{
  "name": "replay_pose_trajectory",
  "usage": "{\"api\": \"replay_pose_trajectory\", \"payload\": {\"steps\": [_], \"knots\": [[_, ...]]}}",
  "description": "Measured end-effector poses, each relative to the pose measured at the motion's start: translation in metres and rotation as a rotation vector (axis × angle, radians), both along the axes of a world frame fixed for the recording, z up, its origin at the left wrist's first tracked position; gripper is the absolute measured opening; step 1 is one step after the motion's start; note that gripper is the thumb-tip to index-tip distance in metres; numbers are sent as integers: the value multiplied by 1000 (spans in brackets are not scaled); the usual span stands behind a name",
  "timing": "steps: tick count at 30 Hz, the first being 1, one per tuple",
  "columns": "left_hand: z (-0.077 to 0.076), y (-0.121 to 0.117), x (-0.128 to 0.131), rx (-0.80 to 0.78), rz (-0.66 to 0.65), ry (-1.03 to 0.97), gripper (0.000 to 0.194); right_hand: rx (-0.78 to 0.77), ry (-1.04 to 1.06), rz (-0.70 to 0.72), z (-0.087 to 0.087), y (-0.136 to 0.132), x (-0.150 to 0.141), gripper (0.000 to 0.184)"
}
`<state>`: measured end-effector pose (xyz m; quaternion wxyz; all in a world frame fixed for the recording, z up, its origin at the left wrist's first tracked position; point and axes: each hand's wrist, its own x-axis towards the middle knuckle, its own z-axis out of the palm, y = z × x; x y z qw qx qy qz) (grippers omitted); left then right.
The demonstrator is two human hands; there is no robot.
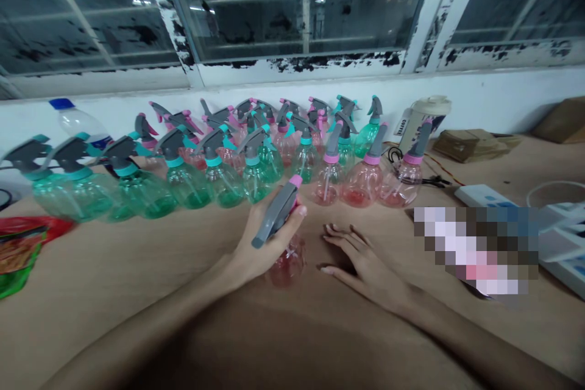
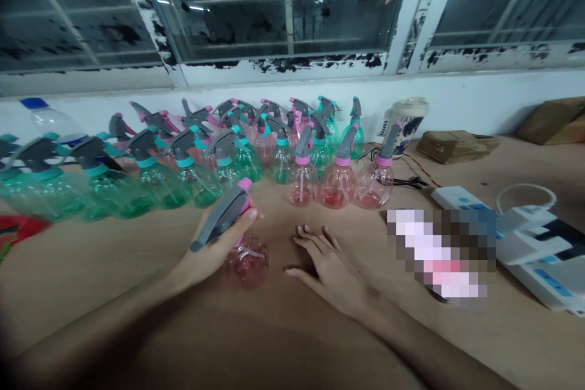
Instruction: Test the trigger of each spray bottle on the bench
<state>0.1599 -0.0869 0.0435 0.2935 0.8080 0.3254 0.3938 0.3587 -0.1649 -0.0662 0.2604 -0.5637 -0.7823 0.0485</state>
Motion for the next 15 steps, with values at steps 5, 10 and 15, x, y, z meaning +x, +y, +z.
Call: {"api": "replay_pose_trajectory", "payload": {"steps": [5, 10, 15], "knots": [[-1, -1, -2, -3, -26, -13, 12, 1, -1, -1, -1, 0, 0, 51], [-5, 0, -3, 17, -23, -15, 12, 10, 20, -4, 0, 0, -1, 49], [-6, 0, -4, 19, -17, -13, 10, 15, 9, 3, 1, 0, -1, 48]]}}
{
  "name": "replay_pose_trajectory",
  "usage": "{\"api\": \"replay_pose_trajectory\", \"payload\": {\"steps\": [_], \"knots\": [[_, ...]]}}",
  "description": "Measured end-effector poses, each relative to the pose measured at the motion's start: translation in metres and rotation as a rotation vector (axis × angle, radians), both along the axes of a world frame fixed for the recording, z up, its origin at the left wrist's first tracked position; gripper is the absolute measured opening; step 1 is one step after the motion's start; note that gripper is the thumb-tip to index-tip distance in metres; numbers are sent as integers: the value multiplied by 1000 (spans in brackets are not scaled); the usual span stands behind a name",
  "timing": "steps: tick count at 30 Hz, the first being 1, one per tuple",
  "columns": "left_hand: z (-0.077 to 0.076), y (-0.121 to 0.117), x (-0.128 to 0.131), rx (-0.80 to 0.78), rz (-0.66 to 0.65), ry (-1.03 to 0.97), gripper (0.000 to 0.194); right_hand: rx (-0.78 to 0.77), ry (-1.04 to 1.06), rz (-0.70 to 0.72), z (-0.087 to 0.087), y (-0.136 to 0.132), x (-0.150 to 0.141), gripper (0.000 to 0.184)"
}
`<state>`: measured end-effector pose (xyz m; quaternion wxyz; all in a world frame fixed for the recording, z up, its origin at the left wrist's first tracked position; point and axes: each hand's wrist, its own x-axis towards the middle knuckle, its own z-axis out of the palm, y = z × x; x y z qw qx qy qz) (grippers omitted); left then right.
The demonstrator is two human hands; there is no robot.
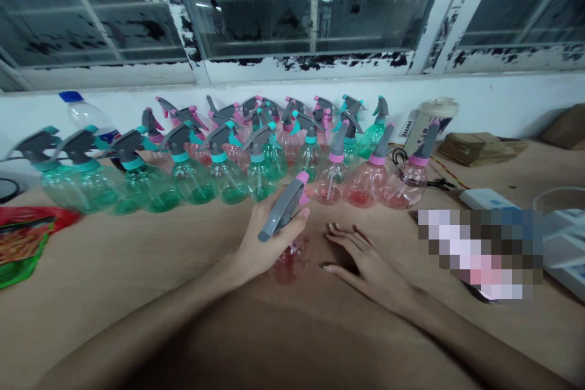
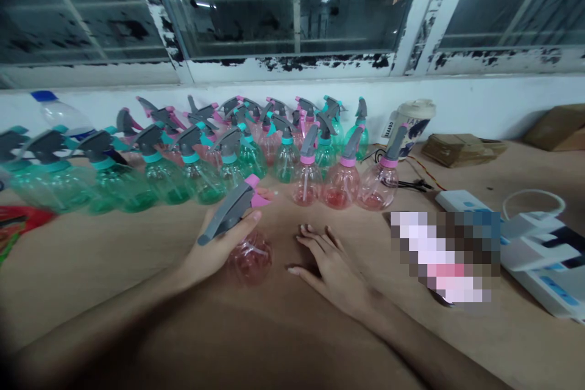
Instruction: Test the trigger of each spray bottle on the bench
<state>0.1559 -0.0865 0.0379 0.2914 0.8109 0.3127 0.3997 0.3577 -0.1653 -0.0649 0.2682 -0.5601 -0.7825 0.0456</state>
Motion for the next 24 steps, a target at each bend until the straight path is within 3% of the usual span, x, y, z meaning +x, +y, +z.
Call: {"api": "replay_pose_trajectory", "payload": {"steps": [24], "knots": [[3, -2, 4, -16, -2, -38, 13, 23, -10, 5, -1, 0, 1, 46]]}}
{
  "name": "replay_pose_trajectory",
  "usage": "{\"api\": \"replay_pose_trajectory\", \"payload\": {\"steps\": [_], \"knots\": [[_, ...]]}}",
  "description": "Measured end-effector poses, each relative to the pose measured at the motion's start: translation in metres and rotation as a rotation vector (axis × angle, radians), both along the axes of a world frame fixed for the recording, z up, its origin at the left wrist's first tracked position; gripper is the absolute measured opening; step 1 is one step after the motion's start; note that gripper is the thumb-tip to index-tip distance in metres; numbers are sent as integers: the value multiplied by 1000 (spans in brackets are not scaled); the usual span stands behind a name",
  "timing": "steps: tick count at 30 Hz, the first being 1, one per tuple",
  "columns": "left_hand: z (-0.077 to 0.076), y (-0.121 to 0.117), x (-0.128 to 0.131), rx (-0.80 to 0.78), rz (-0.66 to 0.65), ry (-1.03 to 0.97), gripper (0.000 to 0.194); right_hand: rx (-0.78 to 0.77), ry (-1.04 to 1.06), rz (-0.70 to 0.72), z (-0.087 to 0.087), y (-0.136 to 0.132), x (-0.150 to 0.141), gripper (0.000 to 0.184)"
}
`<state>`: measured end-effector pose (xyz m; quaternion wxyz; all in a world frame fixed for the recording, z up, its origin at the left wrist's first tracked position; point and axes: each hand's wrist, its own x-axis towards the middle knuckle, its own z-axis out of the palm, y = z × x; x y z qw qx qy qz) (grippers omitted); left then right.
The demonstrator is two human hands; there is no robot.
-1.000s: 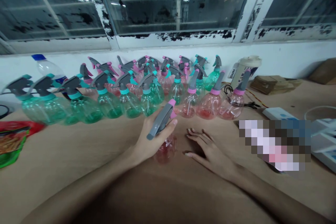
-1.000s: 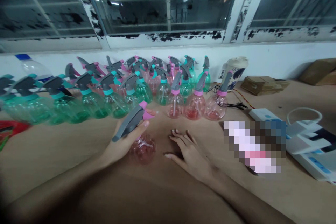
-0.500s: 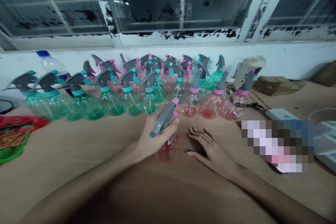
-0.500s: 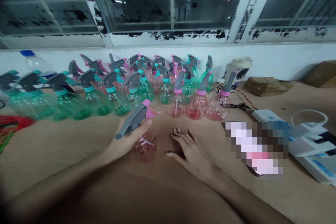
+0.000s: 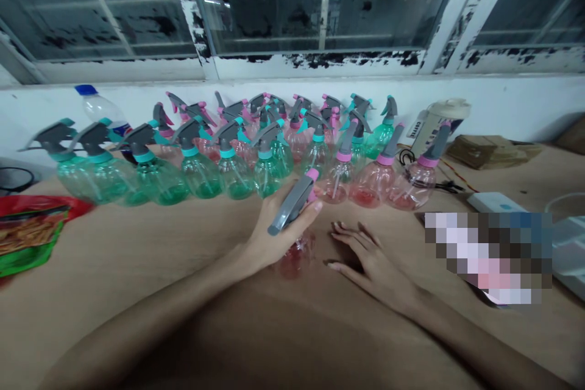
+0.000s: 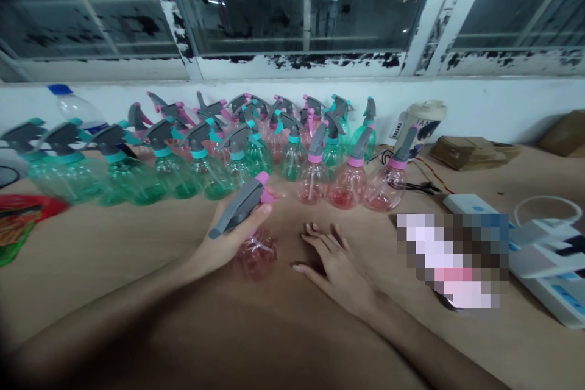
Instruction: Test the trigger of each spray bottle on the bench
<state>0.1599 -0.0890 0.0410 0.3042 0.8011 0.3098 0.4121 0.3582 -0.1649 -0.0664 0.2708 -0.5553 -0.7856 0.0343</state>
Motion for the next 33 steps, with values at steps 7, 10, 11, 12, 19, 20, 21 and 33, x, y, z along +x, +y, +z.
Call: {"api": "replay_pose_trajectory", "payload": {"steps": [7, 10, 11, 12, 19, 20, 21, 33], "knots": [[-5, -2, -1, 31, 67, -11, 13, -4, -9, -1, 1, 0, -1, 46], [-5, 0, -1, 39, 36, -5, 10, -5, -13, 1, 1, 0, 0, 46], [-6, 0, -1, 35, 19, -2, 10, -7, -15, 1, 1, 0, 0, 46], [-6, 1, -1, 31, 6, 0, 10, -8, -17, 1, 1, 0, 0, 46], [-2, 1, -1, 40, -7, 12, 16, -7, -16, -4, 1, 0, -1, 47], [-1, 1, -1, 36, -19, 11, 16, -6, -16, -5, 1, 0, 0, 47], [-1, 1, -1, 32, -25, 12, 17, -6, -17, -3, 1, 0, 0, 47], [1, 3, 1, -55, -34, 16, 20, -15, -38, 4, 0, 1, 1, 47]]}}
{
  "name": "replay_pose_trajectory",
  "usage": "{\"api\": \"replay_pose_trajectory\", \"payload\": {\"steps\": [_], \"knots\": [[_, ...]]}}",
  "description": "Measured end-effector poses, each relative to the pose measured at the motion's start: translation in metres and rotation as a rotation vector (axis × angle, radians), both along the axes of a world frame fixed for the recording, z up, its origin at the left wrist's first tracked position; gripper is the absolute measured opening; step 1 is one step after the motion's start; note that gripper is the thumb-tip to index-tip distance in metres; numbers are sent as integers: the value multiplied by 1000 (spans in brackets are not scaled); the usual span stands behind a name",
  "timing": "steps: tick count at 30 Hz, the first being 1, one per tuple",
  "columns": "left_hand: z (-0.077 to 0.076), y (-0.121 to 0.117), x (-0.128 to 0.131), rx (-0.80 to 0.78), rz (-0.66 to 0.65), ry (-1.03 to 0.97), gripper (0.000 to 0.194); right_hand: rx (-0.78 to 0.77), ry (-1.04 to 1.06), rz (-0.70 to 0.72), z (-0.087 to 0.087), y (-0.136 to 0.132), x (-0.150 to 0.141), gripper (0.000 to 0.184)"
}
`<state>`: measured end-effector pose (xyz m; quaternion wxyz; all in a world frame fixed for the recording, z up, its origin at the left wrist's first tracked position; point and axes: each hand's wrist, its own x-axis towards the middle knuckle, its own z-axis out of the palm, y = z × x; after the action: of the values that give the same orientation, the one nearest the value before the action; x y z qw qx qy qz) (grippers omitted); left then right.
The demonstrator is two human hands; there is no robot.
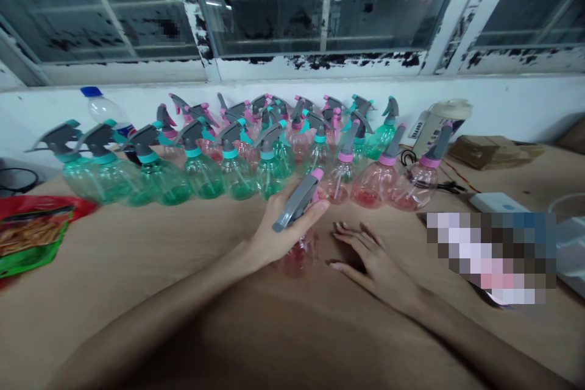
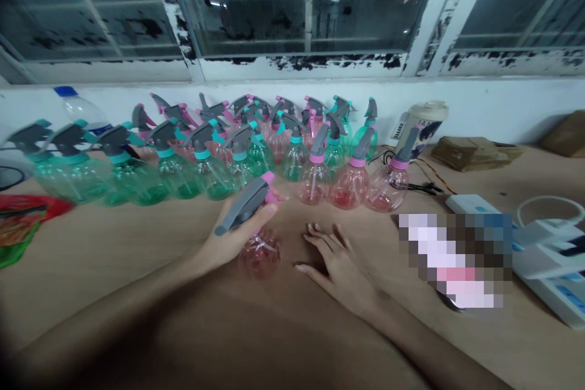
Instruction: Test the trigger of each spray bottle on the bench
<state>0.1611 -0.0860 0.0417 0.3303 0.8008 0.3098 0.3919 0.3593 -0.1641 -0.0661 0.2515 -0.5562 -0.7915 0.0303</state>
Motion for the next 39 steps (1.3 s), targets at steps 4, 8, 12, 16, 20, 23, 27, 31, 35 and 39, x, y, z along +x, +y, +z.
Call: {"api": "replay_pose_trajectory", "payload": {"steps": [4, 8, 12, 16, 20, 23, 27, 31, 35, 39], "knots": [[-1, -2, -1, -1, -5, 5, 26, 3, 3, 2, -1, 0, 0, 48], [0, -7, -1, -19, -27, -31, 35, -3, 9, 4, -4, 1, 1, 47], [5, -11, -3, -97, -94, -41, 55, -10, 25, 2, -5, 0, 1, 47], [8, -10, -12, -96, -127, 34, 68, -8, 31, 4, -5, 1, 1, 47], [2, -10, -25, -33, -75, 110, 77, -5, 28, 8, -6, 1, 1, 47], [-3, -12, -34, -28, 7, 130, 61, -5, 27, 6, -6, 1, 0, 48], [-2, -15, -41, 101, 32, 172, 27, -5, 47, -6, -5, 2, -1, 47], [2, -9, -41, 232, 68, 247, 18, -4, 53, -1, -5, 2, -1, 48], [4, 9, -34, 317, 153, 297, 23, 14, 64, -6, -5, 2, -2, 47], [6, 35, -21, 330, 225, 370, 29, 26, 64, -11, -5, 2, -2, 47]]}}
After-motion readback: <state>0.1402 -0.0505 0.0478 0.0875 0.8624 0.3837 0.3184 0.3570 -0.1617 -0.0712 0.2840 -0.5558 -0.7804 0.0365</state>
